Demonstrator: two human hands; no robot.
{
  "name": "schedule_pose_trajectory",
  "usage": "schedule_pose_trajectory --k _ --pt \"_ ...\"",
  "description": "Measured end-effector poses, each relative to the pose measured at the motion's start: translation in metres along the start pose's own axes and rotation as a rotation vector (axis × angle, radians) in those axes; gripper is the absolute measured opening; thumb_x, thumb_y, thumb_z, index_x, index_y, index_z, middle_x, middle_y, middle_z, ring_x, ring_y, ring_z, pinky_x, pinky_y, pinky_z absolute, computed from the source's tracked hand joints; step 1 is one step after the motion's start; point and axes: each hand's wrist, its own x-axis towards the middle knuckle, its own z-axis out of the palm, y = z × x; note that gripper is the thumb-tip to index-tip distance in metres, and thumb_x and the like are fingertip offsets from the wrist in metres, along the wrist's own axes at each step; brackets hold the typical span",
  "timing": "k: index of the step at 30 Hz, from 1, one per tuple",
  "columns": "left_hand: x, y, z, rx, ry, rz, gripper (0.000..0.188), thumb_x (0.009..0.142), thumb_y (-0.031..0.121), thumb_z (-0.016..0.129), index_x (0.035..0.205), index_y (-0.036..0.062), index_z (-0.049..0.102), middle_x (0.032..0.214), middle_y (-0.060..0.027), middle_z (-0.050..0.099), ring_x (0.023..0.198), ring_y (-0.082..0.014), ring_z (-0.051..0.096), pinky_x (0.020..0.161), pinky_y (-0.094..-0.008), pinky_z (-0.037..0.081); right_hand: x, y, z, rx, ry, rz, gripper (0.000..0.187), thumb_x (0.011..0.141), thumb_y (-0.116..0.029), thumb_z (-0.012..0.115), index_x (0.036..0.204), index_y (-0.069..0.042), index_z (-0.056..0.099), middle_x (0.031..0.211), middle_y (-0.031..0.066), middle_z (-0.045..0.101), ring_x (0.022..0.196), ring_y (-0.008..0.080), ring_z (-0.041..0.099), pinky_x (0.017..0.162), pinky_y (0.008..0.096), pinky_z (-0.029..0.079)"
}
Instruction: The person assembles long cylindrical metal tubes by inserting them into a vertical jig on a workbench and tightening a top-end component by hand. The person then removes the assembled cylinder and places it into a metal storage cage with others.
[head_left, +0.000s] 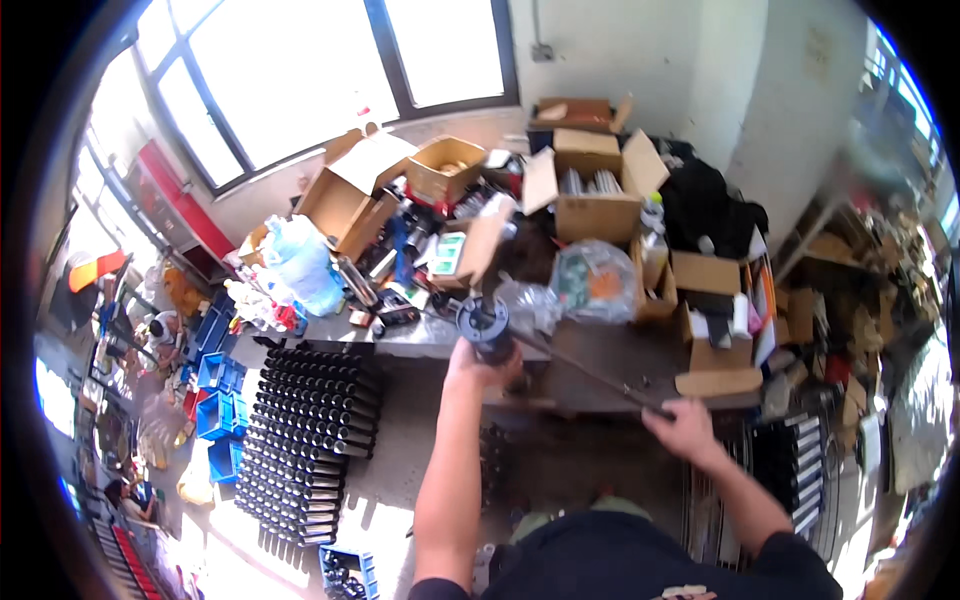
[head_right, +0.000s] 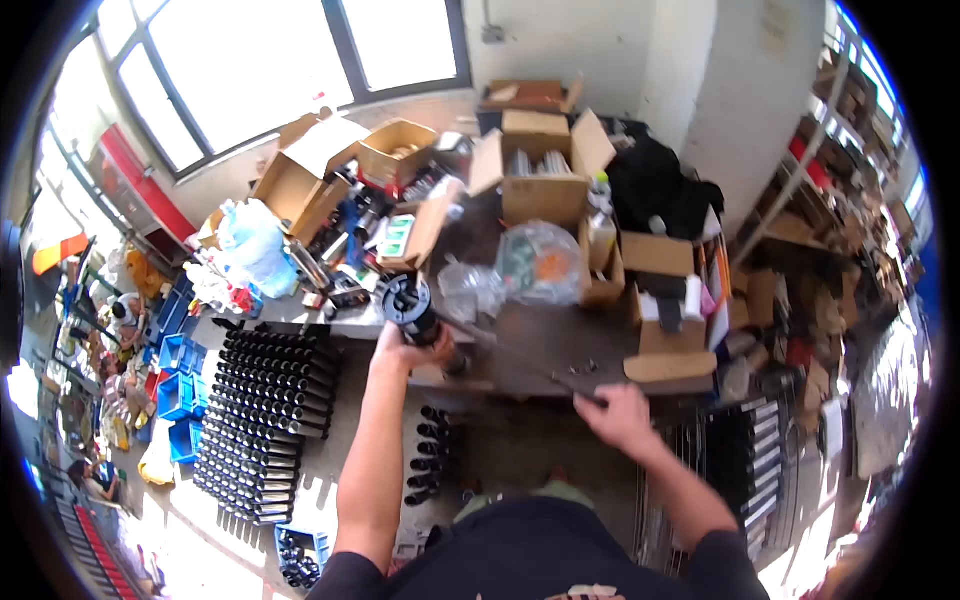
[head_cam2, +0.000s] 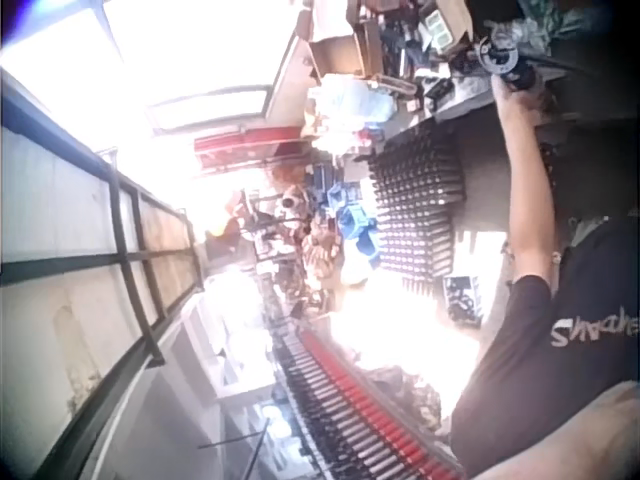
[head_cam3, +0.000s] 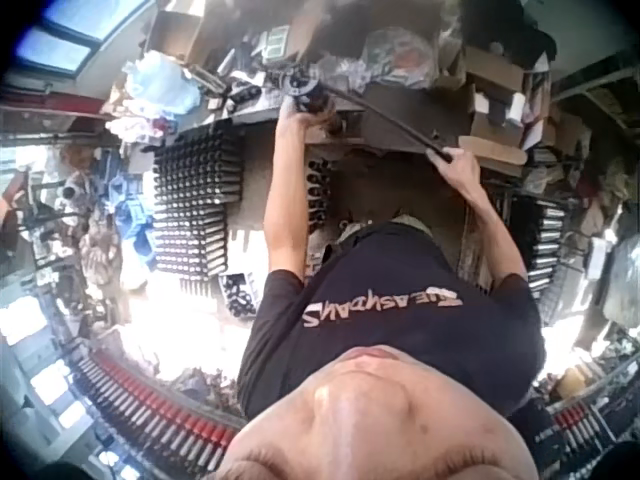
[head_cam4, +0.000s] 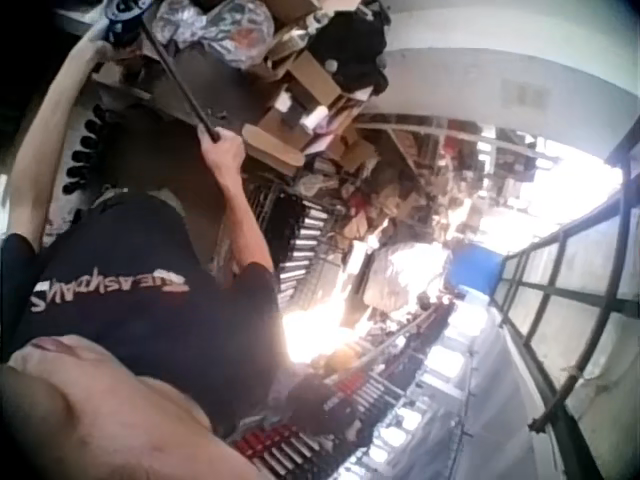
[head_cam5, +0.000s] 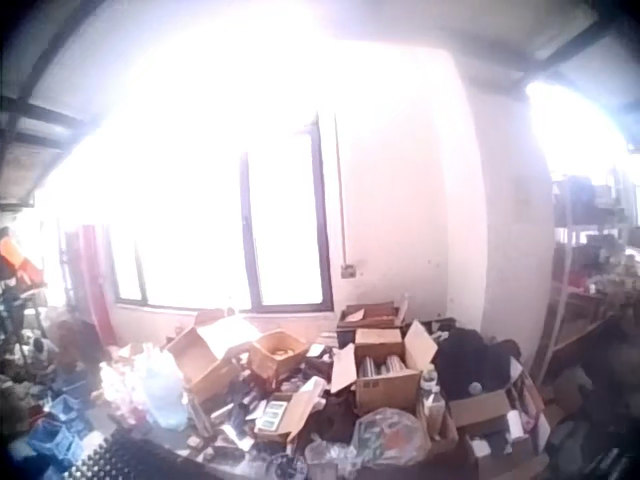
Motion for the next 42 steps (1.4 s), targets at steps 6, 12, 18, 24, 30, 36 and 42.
schedule_pose_trajectory --k 6,12,18,24,30,36,42 --pt "0.004 -0.028 -0.014 0.01 -0.154 0.181 0.046 0.081 0.033 0.077 0.107 0.0007 0.058 0.121 -0.0239 0.044 0.102 -0.0334 0.054 0.083 -0.0423 0.059 0.08 0.073 -0.068 -0.193 0.414 -0.242 0.025 0.069 -0.028 0.083 0.07 -0.009 0.067 0.064 0.0139 0.062 0.061 0.0363 0.063 0.053 0.042 0.047" --pt "-0.107 -0.123 -0.073 0.191 -0.581 0.226 0.06 0.081 0.023 0.063 0.132 -0.0044 0.048 0.11 -0.0234 0.058 0.103 -0.0335 0.061 0.092 -0.0452 0.057 -0.099 0.226 0.075 0.121 0.011 0.382 0.041 0.086 -0.036 0.078 0.073 0.001 0.068 0.057 0.0047 0.057 0.056 0.0127 0.051 0.057 0.0344 0.043" --pt "-0.112 -0.149 -0.063 0.451 -0.823 0.527 0.079 0.088 0.058 0.063 0.135 -0.0016 0.044 0.12 -0.0134 0.051 0.084 -0.0227 0.059 0.065 -0.0382 0.054 -0.162 0.177 0.241 0.542 0.002 0.85 0.041 0.091 -0.041 0.071 0.073 -0.005 0.065 0.056 -0.004 0.048 0.051 0.0091 0.042 0.047 0.0306 0.032" --pt "-0.121 -0.151 -0.052 0.523 -0.912 0.521 0.076 0.087 0.061 0.061 0.128 -0.0013 0.049 0.118 -0.0115 0.052 0.083 -0.022 0.061 0.064 -0.0376 0.054 -0.091 0.179 0.292 0.652 -0.037 1.009 0.038 0.086 -0.038 0.072 0.083 0.0 0.066 0.06 0.0033 0.055 0.051 0.0157 0.051 0.049 0.0361 0.039" --pt "-0.137 -0.142 -0.062 0.729 -0.502 0.814 0.085 0.096 0.075 0.032 0.135 0.0006 0.046 0.103 -0.0126 0.064 0.084 -0.0241 0.067 0.075 -0.0383 0.057 -0.027 0.176 0.307 1.069 -0.057 0.91 0.027 0.089 -0.033 0.069 0.08 -0.011 0.057 0.065 0.0 0.05 0.054 0.0133 0.05 0.048 0.0311 0.04" --pt "-0.096 -0.107 -0.104 0.329 -0.961 0.261 0.087 0.092 0.079 0.035 0.147 0.0123 0.038 0.109 -0.0148 0.062 0.095 -0.0295 0.066 0.074 -0.0453 0.058 -0.042 0.208 0.344 0.801 0.219 0.789 0.033 0.084 -0.033 0.071 0.099 -0.004 0.064 0.083 0.005 0.062 0.079 0.0181 0.058 0.063 0.0367 0.047" --pt "-0.08 -0.097 -0.133 0.663 -0.273 0.582 0.068 0.1 0.068 0.032 0.118 0.0048 0.051 0.084 -0.0164 0.066 0.065 -0.0289 0.069 0.057 -0.043 0.06 -0.142 0.24 0.33 0.506 0.129 0.903 0.048 0.08 -0.035 0.075 0.114 -0.005 0.061 0.098 0.0091 0.062 0.081 0.0212 0.059 0.062 0.0356 0.05"
